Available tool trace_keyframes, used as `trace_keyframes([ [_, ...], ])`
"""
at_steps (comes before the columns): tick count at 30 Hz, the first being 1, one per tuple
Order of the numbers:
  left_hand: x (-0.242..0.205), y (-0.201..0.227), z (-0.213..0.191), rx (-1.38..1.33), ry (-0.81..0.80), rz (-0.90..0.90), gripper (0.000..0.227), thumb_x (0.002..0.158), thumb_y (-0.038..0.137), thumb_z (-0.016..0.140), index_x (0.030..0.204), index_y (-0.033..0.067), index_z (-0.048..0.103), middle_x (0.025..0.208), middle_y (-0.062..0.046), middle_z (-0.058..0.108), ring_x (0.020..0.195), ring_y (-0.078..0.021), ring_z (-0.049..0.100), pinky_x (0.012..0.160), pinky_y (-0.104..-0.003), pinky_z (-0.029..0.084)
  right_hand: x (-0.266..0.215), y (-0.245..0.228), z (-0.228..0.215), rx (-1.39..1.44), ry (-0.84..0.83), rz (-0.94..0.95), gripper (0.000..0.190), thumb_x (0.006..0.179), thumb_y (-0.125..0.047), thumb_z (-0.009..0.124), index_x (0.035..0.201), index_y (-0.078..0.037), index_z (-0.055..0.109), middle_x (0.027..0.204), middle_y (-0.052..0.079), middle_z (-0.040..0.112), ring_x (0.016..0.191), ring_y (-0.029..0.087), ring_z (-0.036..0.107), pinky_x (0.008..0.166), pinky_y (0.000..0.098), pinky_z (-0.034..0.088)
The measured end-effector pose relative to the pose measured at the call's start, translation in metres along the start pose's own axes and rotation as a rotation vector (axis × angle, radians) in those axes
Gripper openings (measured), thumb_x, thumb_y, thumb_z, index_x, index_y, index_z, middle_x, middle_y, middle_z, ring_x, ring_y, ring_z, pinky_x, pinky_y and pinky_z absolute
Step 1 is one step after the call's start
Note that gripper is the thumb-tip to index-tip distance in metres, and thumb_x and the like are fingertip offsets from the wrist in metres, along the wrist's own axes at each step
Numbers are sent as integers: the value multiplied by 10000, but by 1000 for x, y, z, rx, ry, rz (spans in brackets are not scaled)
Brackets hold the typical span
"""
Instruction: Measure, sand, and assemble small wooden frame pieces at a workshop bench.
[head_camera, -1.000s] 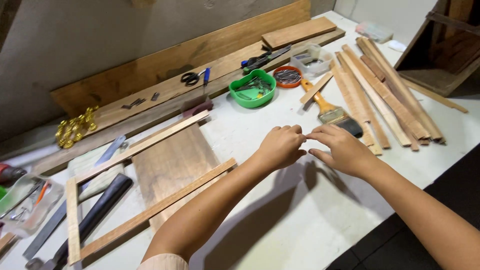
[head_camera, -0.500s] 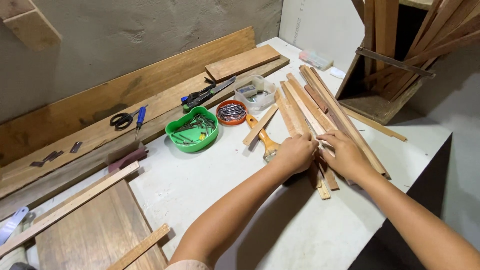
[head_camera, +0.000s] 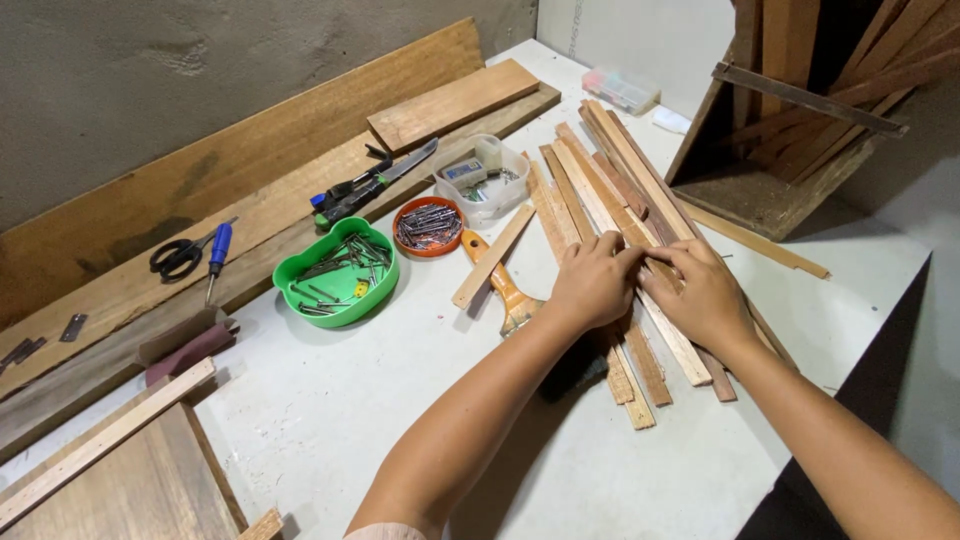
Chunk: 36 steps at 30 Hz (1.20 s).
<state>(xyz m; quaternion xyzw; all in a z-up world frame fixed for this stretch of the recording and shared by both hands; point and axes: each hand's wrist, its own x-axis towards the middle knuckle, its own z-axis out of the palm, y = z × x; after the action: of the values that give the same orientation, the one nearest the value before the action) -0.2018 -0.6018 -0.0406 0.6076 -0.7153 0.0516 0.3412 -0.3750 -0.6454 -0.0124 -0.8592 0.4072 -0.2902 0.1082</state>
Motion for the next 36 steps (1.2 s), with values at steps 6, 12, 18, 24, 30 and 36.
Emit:
trace_keyframes([
  [6,-6,-5,13,-113,-11,-58,379,911,203,633,1288,163,622,1185,-153,596,1156,-352,575,1040,-523,387,-1,-6,-5,79,4,74,277,919,-207,704,1169,-104,761,1164,95,682,972,269,684,833,381,545],
  [12,-4,-5,3,-201,-66,-133,322,881,111,655,1197,148,607,1116,-172,560,1129,-370,576,1057,-514,410,-4,3,-1,154,61,43,211,980,-119,649,1148,-94,774,1149,89,729,942,252,713,809,349,565],
  [18,-6,-7,11,-173,-83,-134,334,935,105,640,1262,163,600,1178,-179,547,1146,-371,574,1086,-490,429,-3,-13,-9,155,-39,163,284,909,-312,769,1128,-132,783,1139,44,724,932,205,718,794,345,567],
  [24,-6,5,-8,-50,115,-149,525,766,204,739,1236,37,573,1179,-259,535,1148,-448,526,1016,-513,418,0,-23,-17,59,-140,129,462,755,-422,860,1117,-146,785,1210,32,682,1077,201,659,910,368,531],
  [30,-5,-1,1,-25,28,-201,425,858,173,703,1242,38,583,1152,-219,599,1180,-409,574,1062,-460,479,-2,-13,-9,59,-107,92,376,829,-331,804,1163,-161,774,1166,31,679,940,205,665,869,357,548],
  [36,-3,-21,-44,-259,-48,-273,398,894,139,680,1275,49,607,1321,-196,578,1139,-364,636,951,-440,545,-1,-27,-17,57,-167,160,317,952,-257,690,1259,-225,756,1151,21,667,944,176,665,873,351,520],
])
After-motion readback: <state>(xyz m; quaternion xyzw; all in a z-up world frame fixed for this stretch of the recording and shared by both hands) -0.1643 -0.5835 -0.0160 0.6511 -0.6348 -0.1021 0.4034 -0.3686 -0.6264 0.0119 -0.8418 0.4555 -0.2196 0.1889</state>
